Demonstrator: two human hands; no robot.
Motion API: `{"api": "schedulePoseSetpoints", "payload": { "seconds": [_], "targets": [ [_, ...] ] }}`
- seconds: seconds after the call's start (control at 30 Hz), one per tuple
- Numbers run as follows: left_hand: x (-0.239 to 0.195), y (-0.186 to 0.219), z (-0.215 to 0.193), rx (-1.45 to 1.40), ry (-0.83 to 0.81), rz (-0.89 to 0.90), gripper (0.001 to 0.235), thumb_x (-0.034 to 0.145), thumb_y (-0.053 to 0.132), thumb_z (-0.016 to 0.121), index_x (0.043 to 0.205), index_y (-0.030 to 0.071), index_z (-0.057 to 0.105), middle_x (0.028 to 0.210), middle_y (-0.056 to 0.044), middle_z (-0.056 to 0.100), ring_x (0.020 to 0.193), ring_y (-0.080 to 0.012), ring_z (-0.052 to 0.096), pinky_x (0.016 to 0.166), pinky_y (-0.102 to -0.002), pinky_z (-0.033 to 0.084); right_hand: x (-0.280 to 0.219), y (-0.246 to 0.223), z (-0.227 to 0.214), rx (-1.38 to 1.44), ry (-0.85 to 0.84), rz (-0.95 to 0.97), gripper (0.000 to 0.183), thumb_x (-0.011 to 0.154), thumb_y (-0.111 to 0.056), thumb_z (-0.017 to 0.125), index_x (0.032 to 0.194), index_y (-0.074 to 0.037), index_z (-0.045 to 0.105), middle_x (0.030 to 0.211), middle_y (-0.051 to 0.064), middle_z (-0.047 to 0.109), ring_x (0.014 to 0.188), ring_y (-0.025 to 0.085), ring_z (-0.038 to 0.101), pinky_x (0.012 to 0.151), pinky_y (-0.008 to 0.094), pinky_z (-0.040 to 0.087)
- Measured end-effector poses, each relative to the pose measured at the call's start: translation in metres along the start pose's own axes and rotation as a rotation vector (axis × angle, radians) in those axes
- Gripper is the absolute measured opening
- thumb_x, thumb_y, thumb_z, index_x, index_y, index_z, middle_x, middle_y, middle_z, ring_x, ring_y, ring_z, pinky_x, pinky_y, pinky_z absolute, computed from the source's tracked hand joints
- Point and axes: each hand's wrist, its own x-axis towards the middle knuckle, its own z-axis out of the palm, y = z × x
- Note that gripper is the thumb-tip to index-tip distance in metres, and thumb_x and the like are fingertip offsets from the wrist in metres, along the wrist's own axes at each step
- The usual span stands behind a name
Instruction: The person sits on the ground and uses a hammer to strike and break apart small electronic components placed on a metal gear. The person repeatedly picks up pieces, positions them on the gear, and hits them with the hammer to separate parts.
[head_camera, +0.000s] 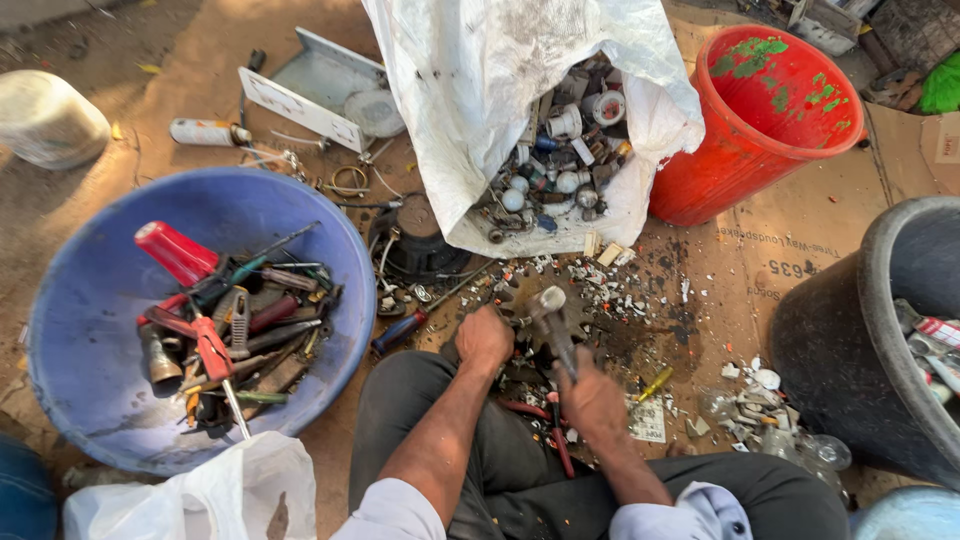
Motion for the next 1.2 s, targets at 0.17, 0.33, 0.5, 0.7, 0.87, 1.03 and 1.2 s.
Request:
{"api": "schedulePoseSetpoints", "payload": {
  "seconds": [0.17, 0.33, 0.5, 0.7, 0.87, 1.03, 1.2],
  "targets": [
    [-0.01, 0.007, -0.013, -0.037, 0.036, -0.007, 0.027, 0.088, 0.015, 0.065, 0.11, 0.004, 0.076, 0.113, -0.026, 0.071, 0.11, -0.0436, 0.067, 0.095, -0.05, 0.054, -0.021, 0.0, -0.005, 0.381, 0.45, -0.262, 0.046, 0.099, -0.044, 0.061, 0.13, -0.01, 0.055, 0.071, 0.018, 0.07, 0.06, 0.035, 0.072, 0.058, 0.05, 0.056],
    [-0.008, 0.009, -0.012, -0.025, 0.002, -0.048, 0.026, 0.09, 0.016, 0.063, 0.111, 0.006, 0.075, 0.114, -0.024, 0.072, 0.11, -0.0416, 0.069, 0.095, -0.05, 0.055, -0.031, 0.006, -0.004, 0.449, 0.444, -0.414, 0.046, 0.101, -0.048, 0.056, 0.119, -0.006, 0.049, 0.073, 0.018, 0.072, 0.066, 0.035, 0.073, 0.057, 0.044, 0.057],
    [-0.007, 0.015, -0.015, 0.019, 0.018, -0.015, 0.028, 0.089, 0.014, 0.062, 0.113, 0.007, 0.075, 0.116, -0.024, 0.071, 0.112, -0.043, 0.067, 0.094, -0.052, 0.054, -0.014, -0.009, -0.021, 0.095, 0.236, -0.195, 0.053, 0.099, -0.045, 0.057, 0.136, -0.007, 0.053, 0.084, 0.022, 0.074, 0.08, 0.047, 0.071, 0.07, 0.053, 0.053],
    [-0.008, 0.01, -0.014, -0.057, 0.029, -0.018, 0.029, 0.092, 0.019, 0.059, 0.11, 0.004, 0.075, 0.115, -0.025, 0.07, 0.111, -0.0441, 0.067, 0.096, -0.052, 0.052, -0.04, -0.01, -0.021, 0.613, 0.49, -0.316, 0.053, 0.099, -0.046, 0.053, 0.128, -0.003, 0.056, 0.081, 0.021, 0.073, 0.071, 0.037, 0.075, 0.066, 0.046, 0.059],
    [-0.012, 0.005, -0.012, -0.026, 0.022, -0.032, 0.028, 0.09, 0.016, 0.059, 0.108, 0.003, 0.076, 0.115, -0.026, 0.071, 0.111, -0.0443, 0.068, 0.095, -0.051, 0.054, -0.031, -0.005, -0.006, 0.216, 0.298, -0.371, 0.055, 0.105, -0.045, 0.054, 0.135, 0.001, 0.046, 0.074, 0.013, 0.076, 0.067, 0.028, 0.072, 0.068, 0.04, 0.057],
    [-0.01, 0.011, -0.016, -0.059, 0.059, -0.029, 0.029, 0.088, 0.013, 0.059, 0.111, 0.007, 0.076, 0.114, -0.026, 0.071, 0.112, -0.0431, 0.067, 0.097, -0.051, 0.053, -0.006, -0.008, -0.006, 0.575, -0.014, -0.063, 0.047, 0.1, -0.04, 0.057, 0.127, -0.002, 0.054, 0.072, 0.006, 0.067, 0.059, 0.015, 0.073, 0.052, 0.032, 0.053],
    [-0.008, 0.006, -0.02, -0.101, 0.056, -0.04, 0.028, 0.086, 0.014, 0.064, 0.111, 0.009, 0.076, 0.114, -0.025, 0.07, 0.111, -0.0438, 0.065, 0.096, -0.05, 0.052, -0.006, 0.005, -0.001, 1.169, -0.153, 0.296, 0.035, 0.099, -0.037, 0.062, 0.11, -0.004, 0.061, 0.063, 0.004, 0.058, 0.043, 0.017, 0.051, 0.04, 0.035, 0.045]
  ]
}}
